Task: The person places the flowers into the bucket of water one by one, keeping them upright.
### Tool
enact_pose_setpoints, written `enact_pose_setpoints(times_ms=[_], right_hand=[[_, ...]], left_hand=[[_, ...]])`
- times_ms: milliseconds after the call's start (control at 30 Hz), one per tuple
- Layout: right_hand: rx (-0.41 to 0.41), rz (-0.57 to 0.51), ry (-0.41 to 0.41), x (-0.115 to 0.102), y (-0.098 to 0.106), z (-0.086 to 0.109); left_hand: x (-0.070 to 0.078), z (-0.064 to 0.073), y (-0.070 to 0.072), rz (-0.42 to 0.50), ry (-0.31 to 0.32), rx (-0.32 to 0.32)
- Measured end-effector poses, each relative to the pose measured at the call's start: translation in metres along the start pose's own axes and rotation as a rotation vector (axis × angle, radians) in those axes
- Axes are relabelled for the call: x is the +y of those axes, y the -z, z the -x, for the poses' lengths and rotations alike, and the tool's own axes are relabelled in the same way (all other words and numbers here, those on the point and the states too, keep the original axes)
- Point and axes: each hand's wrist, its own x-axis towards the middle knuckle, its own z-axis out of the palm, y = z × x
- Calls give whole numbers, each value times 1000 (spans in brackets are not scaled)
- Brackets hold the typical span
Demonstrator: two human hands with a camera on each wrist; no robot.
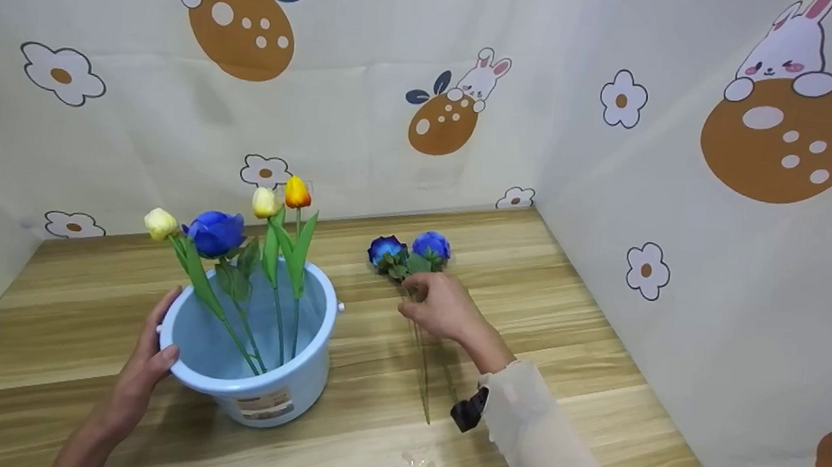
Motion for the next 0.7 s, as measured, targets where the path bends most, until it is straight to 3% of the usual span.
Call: enact_pose_setpoints(times_ms=[300,533,700], right_hand=[[-85,87,-42,10,5,-1],[-65,110,-73,17,8,-3],[-37,184,-27,25,8,-5]], left_hand=[[2,0,1,-9,44,-6],[2,1,1,-13,39,-3],[2,1,1,-32,38,3]])
